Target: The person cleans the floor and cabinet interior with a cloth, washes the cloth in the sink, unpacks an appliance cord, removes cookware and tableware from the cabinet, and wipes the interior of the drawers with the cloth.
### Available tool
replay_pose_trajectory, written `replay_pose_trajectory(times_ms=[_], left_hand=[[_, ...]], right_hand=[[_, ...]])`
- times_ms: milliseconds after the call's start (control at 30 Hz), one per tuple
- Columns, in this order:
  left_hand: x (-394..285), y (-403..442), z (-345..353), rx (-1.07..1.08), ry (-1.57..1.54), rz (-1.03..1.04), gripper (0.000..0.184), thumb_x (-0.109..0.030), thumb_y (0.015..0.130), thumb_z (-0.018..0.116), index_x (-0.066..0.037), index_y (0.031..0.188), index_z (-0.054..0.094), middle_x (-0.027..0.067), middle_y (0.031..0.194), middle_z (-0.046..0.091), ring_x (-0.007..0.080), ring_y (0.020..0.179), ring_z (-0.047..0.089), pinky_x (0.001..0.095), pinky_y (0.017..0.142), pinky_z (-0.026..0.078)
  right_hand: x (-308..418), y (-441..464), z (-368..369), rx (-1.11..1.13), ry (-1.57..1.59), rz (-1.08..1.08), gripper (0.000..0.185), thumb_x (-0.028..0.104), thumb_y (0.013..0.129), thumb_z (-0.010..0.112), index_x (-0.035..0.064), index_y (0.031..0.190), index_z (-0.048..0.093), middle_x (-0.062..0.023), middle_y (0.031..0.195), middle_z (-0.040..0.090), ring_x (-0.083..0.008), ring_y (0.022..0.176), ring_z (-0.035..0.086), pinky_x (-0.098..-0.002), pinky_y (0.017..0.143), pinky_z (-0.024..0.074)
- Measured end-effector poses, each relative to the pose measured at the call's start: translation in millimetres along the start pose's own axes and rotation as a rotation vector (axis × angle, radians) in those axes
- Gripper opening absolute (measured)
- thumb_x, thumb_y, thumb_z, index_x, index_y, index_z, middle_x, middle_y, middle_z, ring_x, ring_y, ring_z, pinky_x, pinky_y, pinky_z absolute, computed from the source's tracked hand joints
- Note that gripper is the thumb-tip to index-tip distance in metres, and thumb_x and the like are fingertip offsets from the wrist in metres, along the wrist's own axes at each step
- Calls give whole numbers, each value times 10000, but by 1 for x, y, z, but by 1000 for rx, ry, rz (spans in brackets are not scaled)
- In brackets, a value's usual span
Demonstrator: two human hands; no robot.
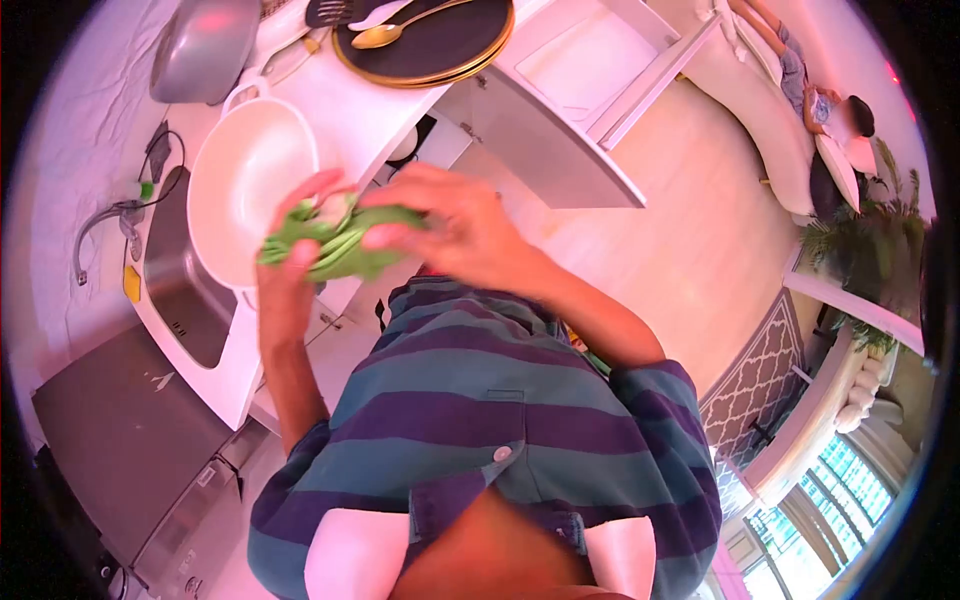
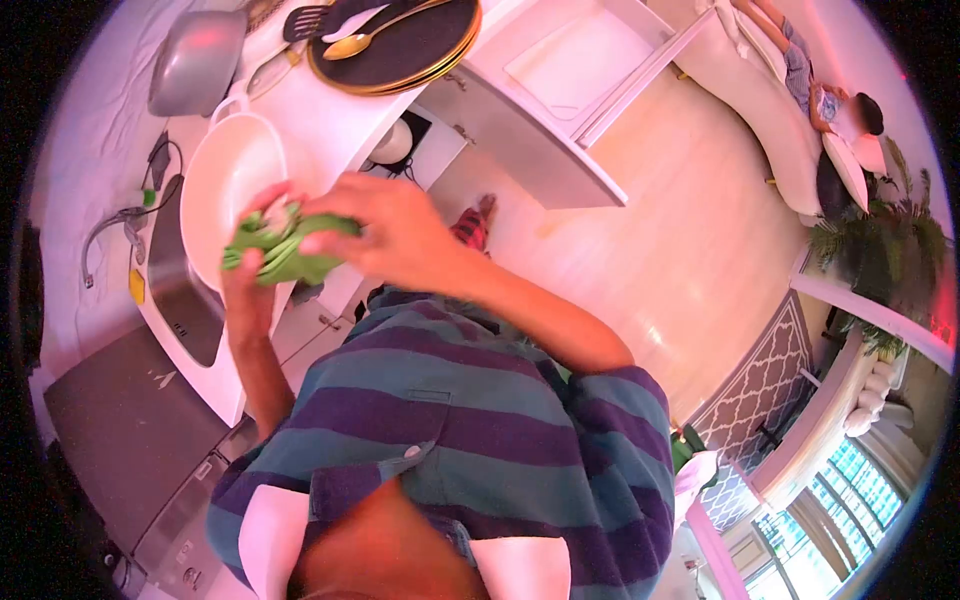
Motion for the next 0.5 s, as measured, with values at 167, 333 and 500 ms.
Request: replay_pose_trajectory(times_ms=[167,333,500], left_hand=[[52,57,76,141,351,-176,362,-126,820,559,-81,1173,497,61,1071,536,170,968,515,283,845,398],[93,142,182,360,412,-10,325,-178,814,577,-57,1110,516,90,954,563,157,899,532,283,762,431],[122,206,282,451,480,67,221,-189,797,591,-35,943,531,112,847,576,193,777,562,295,677,432]], right_hand=[[-55,-20,-108,-95,31,343,191,128,760,647,42,929,620,-39,852,579,-114,788,538,-261,687,433],[-98,-61,-203,-434,174,519,194,133,761,645,27,919,612,-38,841,584,-122,780,546,-244,711,425],[-121,-81,-302,-619,407,724,171,100,790,601,11,936,601,-38,861,592,-99,765,539,-230,697,429]])
Point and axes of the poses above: each hand's wrist, its own y-axis towards the middle knuckle, its own z-axis out of the palm, x = y × z, the point moved 3 cm from there along y, towards the middle knuckle
